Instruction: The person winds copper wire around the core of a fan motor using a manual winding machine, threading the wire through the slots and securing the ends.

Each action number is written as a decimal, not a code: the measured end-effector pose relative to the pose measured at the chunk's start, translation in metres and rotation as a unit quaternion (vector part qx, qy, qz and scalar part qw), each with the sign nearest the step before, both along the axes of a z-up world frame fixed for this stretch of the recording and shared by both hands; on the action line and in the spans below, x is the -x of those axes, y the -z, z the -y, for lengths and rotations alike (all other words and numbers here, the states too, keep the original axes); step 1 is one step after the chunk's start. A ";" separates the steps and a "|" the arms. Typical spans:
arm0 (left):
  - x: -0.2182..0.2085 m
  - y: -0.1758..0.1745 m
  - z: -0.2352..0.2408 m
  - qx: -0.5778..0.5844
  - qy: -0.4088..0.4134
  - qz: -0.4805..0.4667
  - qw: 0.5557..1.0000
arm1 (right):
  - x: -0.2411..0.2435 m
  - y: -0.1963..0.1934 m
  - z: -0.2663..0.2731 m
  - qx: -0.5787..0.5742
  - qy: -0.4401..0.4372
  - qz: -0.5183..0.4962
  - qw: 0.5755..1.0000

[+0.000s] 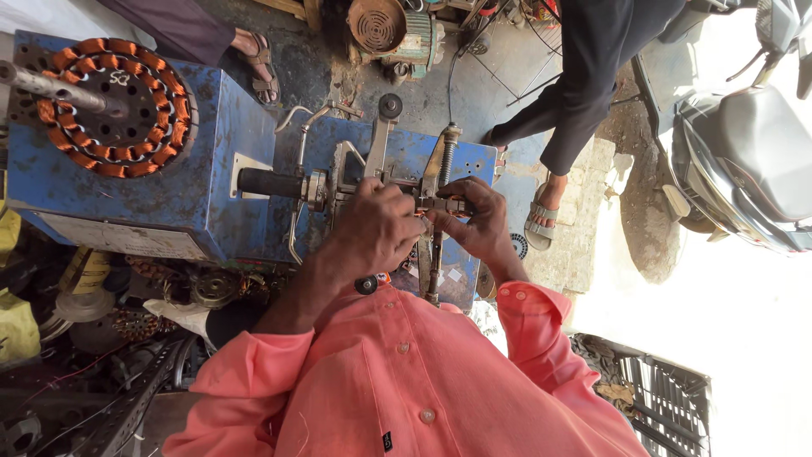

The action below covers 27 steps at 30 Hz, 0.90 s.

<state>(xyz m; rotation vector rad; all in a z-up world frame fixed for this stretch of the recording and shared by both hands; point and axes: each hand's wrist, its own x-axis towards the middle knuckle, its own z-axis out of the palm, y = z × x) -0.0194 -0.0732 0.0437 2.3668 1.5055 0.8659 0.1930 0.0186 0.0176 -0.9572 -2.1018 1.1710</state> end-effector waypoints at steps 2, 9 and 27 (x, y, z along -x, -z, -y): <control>0.001 0.004 -0.002 0.025 -0.002 -0.015 1.000 | 0.001 0.002 0.000 0.002 0.000 -0.008 1.000; 0.008 0.017 -0.024 -0.016 -0.097 0.101 0.990 | 0.005 -0.002 0.002 -0.055 0.005 -0.001 0.998; 0.007 0.040 -0.071 -0.081 -0.071 -0.001 0.994 | -0.063 0.138 0.033 0.515 0.143 -0.189 0.824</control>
